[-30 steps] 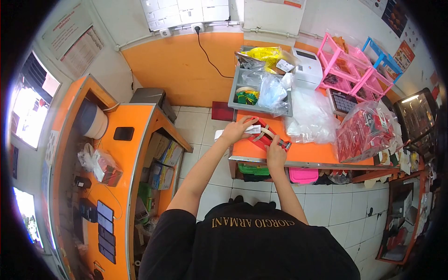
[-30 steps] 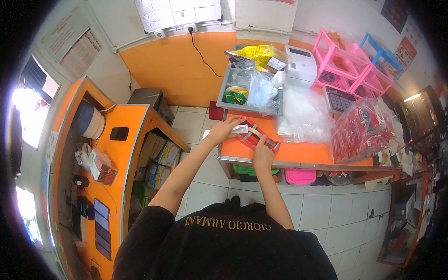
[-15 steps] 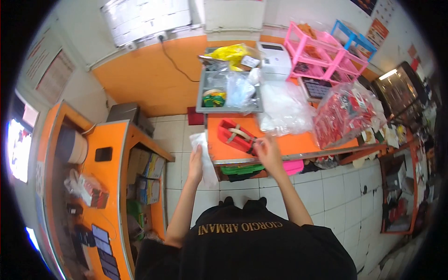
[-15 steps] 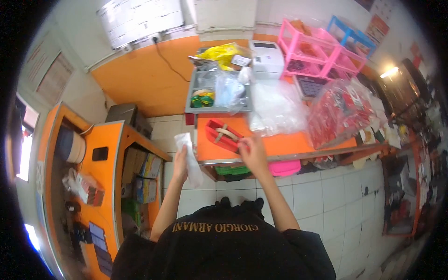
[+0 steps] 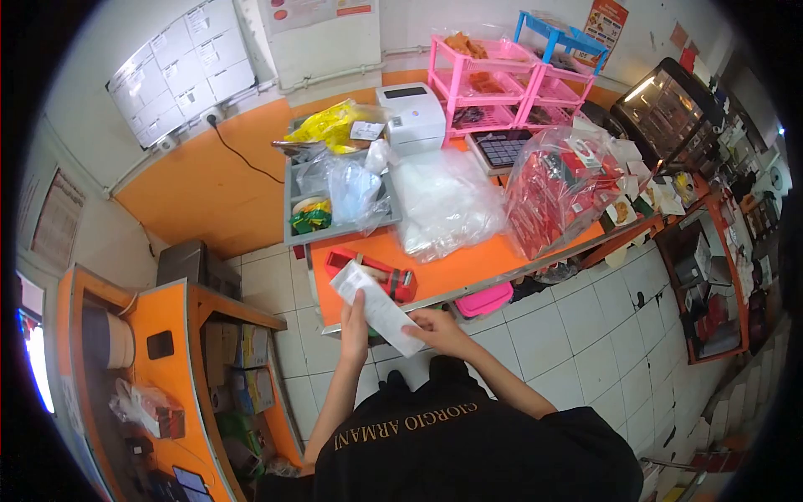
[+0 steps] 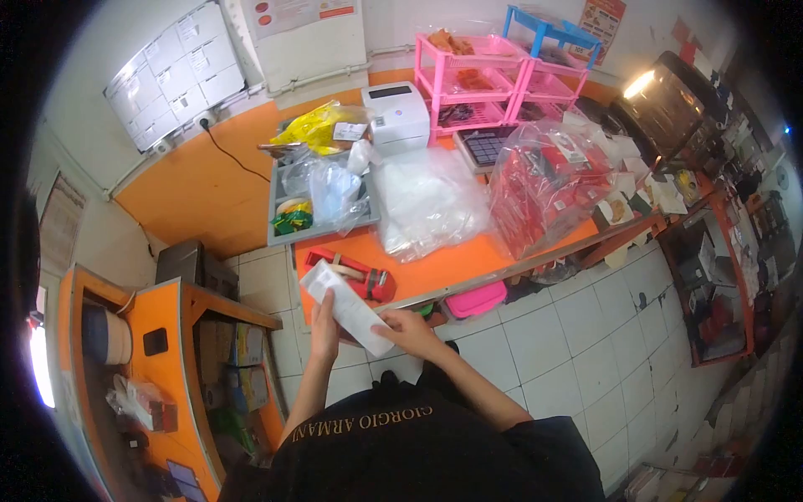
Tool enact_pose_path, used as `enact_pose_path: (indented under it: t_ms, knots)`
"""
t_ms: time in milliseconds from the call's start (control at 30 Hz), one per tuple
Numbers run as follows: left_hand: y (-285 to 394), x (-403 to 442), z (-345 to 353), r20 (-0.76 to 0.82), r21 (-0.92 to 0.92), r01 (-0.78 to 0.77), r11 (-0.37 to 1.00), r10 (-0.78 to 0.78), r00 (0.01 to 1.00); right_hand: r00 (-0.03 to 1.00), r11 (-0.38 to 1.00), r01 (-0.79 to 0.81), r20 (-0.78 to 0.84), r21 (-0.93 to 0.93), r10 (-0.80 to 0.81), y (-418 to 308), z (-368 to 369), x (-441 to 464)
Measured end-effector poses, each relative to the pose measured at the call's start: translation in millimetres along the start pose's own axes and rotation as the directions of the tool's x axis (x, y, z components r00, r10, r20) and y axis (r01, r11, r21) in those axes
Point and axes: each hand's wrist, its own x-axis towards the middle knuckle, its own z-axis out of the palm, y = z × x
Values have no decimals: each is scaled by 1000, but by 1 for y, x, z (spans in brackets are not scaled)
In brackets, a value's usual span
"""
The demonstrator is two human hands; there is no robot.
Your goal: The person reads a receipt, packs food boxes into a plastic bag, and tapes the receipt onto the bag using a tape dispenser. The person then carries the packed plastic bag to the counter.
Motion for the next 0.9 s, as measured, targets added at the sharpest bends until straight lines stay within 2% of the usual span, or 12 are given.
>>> enact_pose_path:
  t_ms: [133, 267, 333, 433, 467, 500, 600, 667, 700, 767, 800, 900]
  knots:
    - [16, 67, 73, 191, 59, -113, 992, 100, 976, 910, 956, 112, -359, -270, -208, -51, -80, -15]
    - [-12, 180, 143, 269, 141, -406, 903, 359, 894, 720, 834, 267, -476, -483, -506, -126, -191, -45]
    - [-1, 214, 178, 234, 642, -236, 729, 106, 966, 590, 763, 277, -523, -585, -615, -157, -250, -55]
    - [-26, 279, 205, 252, 808, -239, 538, 50, 966, 484, 662, 271, -495, -699, -721, -194, -329, -55]
    - [-56, 304, 198, 276, 843, -393, 367, 332, 902, 463, 625, 225, -482, -747, -744, -205, -354, -55]
    - [-87, 315, 196, 321, 862, -483, 154, 573, 755, 465, 622, 223, -479, -751, -744, -215, -374, -54]
    - [7, 228, 258, 191, 820, -484, 304, 652, 734, 522, 534, -24, -466, -845, -715, -230, -425, -46]
    - [55, 162, 295, 176, 542, -413, 732, 381, 908, 845, 469, -59, -294, -881, -446, -224, -456, -42]
    - [65, 135, 312, 346, 358, -511, 782, 397, 850, 855, 476, -58, -290, -877, -430, -223, -470, -33]
    - [99, 92, 368, 636, 464, -735, 495, 391, 665, 938, 481, 308, 179, -821, -296, -219, -490, -16]
    - [108, 81, 398, 645, 522, -739, 427, 369, 669, 868, 401, 425, 239, -812, -435, -213, -494, -7]
    - [96, 79, 456, 656, 592, -746, 304, 356, 666, 859, 455, 505, 376, -733, -347, -229, -510, 9]
